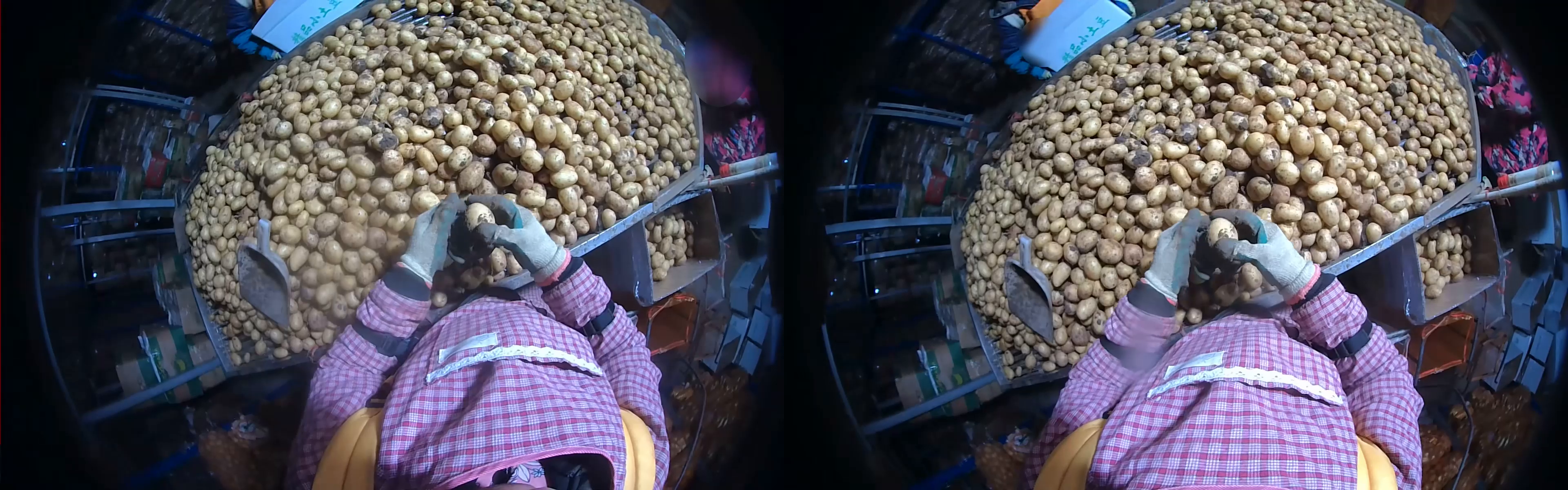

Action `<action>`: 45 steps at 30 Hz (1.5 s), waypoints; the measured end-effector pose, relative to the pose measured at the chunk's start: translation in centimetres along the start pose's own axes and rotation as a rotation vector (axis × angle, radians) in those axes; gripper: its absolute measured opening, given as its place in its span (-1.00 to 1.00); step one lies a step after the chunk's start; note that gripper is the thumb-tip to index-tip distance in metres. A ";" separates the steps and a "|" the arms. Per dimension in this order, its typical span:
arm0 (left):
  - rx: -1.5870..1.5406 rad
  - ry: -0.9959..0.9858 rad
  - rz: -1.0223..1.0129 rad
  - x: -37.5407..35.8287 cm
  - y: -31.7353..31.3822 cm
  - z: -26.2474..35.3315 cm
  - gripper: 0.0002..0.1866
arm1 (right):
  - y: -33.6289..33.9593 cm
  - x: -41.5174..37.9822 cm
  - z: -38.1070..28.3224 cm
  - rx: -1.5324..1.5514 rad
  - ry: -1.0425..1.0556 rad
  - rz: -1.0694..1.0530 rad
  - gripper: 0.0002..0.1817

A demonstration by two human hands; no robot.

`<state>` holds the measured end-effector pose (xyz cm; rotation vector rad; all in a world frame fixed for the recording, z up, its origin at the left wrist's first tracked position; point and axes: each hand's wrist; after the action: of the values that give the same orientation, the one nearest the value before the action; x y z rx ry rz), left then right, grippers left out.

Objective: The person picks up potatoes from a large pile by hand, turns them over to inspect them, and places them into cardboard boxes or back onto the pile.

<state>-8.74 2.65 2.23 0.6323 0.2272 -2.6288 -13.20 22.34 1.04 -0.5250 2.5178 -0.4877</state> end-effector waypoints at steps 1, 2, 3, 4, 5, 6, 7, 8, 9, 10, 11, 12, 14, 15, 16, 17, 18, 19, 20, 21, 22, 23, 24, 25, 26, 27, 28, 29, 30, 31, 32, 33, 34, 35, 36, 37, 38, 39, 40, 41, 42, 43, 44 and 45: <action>0.031 0.045 -0.029 0.1 0.1 0.1 -0.57 | -0.2 -0.1 -0.2 0.000 0.001 0.001 -0.31; 0.063 0.090 -0.057 0.2 0.1 0.2 -0.61 | -0.6 -0.3 -0.5 -0.112 0.066 0.045 -0.31; 0.002 -0.019 -0.157 0.1 -0.4 0.1 -0.59 | -1.0 -0.5 -0.5 -0.222 0.127 0.089 -0.30; 0.004 -0.016 -0.154 -0.1 -0.5 0.3 -0.59 | -1.1 -0.5 -0.4 -0.219 0.123 0.087 -0.30; 0.082 0.003 -0.206 -0.1 -0.8 0.5 -0.54 | -1.1 -0.4 -0.4 -0.307 0.155 0.097 -0.33; 0.160 0.021 -0.259 -0.2 -1.1 1.0 -0.49 | -1.1 -0.3 -0.4 -0.396 0.190 0.107 -0.36; 0.109 0.050 -0.260 -0.2 -1.2 0.9 -0.50 | -1.0 -0.5 -0.8 -0.499 0.254 0.117 -0.27; 0.112 0.054 -0.269 -0.2 -1.3 0.8 -0.50 | -0.8 -0.6 -0.7 -0.497 0.253 0.128 -0.27; 0.189 0.083 -0.269 -0.3 -1.1 0.7 -0.52 | -0.5 -0.7 -0.6 -0.525 0.257 0.077 -0.22; 0.265 0.109 -0.269 -0.2 -1.0 0.8 -0.53 | -0.3 -0.7 -0.7 -0.554 0.265 0.026 -0.16; 0.455 0.158 -0.299 0.6 -0.5 0.4 -0.54 | -0.3 -0.9 -1.1 -0.650 0.256 0.028 -0.11; 0.458 0.158 -0.310 0.9 -0.7 0.2 -0.54 | -0.3 -1.0 -1.5 -0.650 0.256 0.039 -0.11; 0.467 0.167 -0.383 0.8 -0.8 -0.3 -0.54 | -0.3 -1.3 -1.9 -0.797 0.228 0.012 -0.12; 0.262 0.237 -0.502 0.6 -0.9 -0.1 -0.49 | -0.2 -1.4 -1.7 -0.795 0.305 0.055 -0.22; 0.262 0.237 -0.507 0.3 -1.1 0.1 -0.49 | -0.1 -1.3 -1.7 -0.796 0.306 0.060 -0.22; 0.204 0.293 -0.454 -0.3 -1.3 0.3 -0.46 | 0.0 -1.1 -1.7 -0.632 0.219 0.036 -0.27; 0.146 0.349 -0.399 -1.0 -1.8 1.4 -0.42 | 0.2 -1.0 -1.6 -0.467 0.133 0.012 -0.32; 0.295 0.296 -0.398 -1.2 -2.1 2.5 -0.36 | 0.3 -0.6 -0.8 -0.397 0.154 0.026 -0.40; 0.297 0.297 -0.401 -1.1 -2.2 2.1 -0.36 | 0.5 -0.7 -0.7 -0.396 0.154 0.029 -0.40; 0.360 0.172 -0.306 -0.9 -2.4 1.3 -0.37 | 0.3 -1.0 -1.1 -0.374 0.165 0.059 -0.42; 0.421 0.047 -0.208 -0.8 -2.4 0.7 -0.37 | 0.1 -1.1 -1.3 -0.351 0.175 0.088 -0.44; 0.423 0.049 -0.207 -0.5 -2.3 0.2 -0.37 | -0.1 -1.1 -1.2 -0.349 0.173 0.088 -0.44; 0.322 0.129 -0.179 -0.2 -2.4 0.0 -0.38 | -0.3 -1.0 -1.1 -0.225 0.115 0.084 -0.48; 0.220 0.208 -0.151 0.1 -2.5 -0.1 -0.39 | -0.4 -1.0 -1.0 -0.101 0.058 0.081 -0.51; 0.221 0.209 -0.150 0.3 -2.4 0.0 -0.39 | -0.3 -0.8 -1.0 -0.100 0.057 0.081 -0.51; 0.243 0.229 -0.150 0.5 -2.4 0.5 -0.39 | -0.2 -0.6 -1.0 -0.027 0.000 0.077 -0.52; 0.265 0.250 -0.150 0.6 -2.3 0.7 -0.39 | 0.0 -0.3 -0.8 0.045 -0.056 0.072 -0.53; 0.264 0.253 -0.147 0.9 -2.1 0.0 -0.39 | 0.8 0.7 1.3 0.154 -0.052 0.078 -0.56; 0.275 -0.056 -0.114 1.5 -1.7 -1.6 -0.46 | 0.7 1.0 1.0 0.097 0.057 0.091 -0.57; 0.284 -0.366 -0.081 2.0 -1.4 -2.8 -0.52 | 0.8 1.2 0.8 0.269 -0.012 0.040 -0.59; 0.289 -0.680 -0.050 2.5 -1.0 -3.8 -0.57 | 1.2 1.3 0.6 0.441 -0.077 -0.012 -0.59; 0.181 -0.204 -0.043 1.2 -1.2 -1.1 -0.60 | 2.6 1.6 1.4 0.519 -0.210 -0.066 -0.60; 0.181 -0.207 -0.045 1.5 -1.4 -1.2 -0.60 | 2.7 1.9 1.7 0.519 -0.207 -0.066 -0.60; 0.151 -0.348 -0.070 1.9 -1.9 -1.5 -0.57 | 2.7 1.9 2.1 0.518 -0.199 0.009 -0.62; 0.118 -0.488 -0.095 1.7 -2.6 -1.2 -0.54 | 2.5 1.7 2.1 0.516 -0.192 0.084 -0.63; 0.193 -0.521 -0.103 1.2 -3.4 -1.0 -0.47 | 2.1 1.6 2.1 0.514 -0.191 0.083 -0.63; 0.191 -0.524 -0.103 0.6 -3.8 -0.7 -0.47 | 1.4 1.6 2.0 0.590 -0.244 0.055 -0.63; 0.157 -0.343 -0.191 -0.2 -4.4 0.2 -0.44 | 1.1 1.5 1.8 0.665 -0.295 0.028 -0.63; 0.122 -0.160 -0.277 -0.6 -4.8 0.5 -0.41 | 1.4 1.5 2.2 0.662 -0.292 0.029 -0.63; 0.147 -0.197 -0.273 -0.4 -4.9 0.1 -0.48 | 1.9 1.5 3.0 0.641 -0.215 0.001 -0.63; 0.146 -0.198 -0.278 -0.5 -5.2 0.1 -0.48 | 1.8 1.3 2.8 0.619 -0.139 -0.025 -0.63; 0.172 -0.193 -0.245 -0.7 -5.5 0.2 -0.50 | 1.3 0.7 2.2 0.648 -0.170 0.053 -0.64; 0.198 -0.187 -0.213 -0.8 -5.8 0.2 -0.52 | 1.2 0.5 2.4 0.648 -0.165 0.056 -0.64; 0.198 -0.189 -0.219 -0.9 -6.0 0.4 -0.52 | 1.0 0.3 2.2 0.511 -0.045 0.082 -0.65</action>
<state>-10.83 8.27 3.31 0.4369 -0.0237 -2.9264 -12.55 22.54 -1.26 -0.2311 2.2383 -1.0318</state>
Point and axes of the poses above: each hand's wrist, its own x-axis towards the middle knuckle, its own y-axis out of the back of the hand, z = x × y, and after that the axes turned 15 degrees about z, right-handed
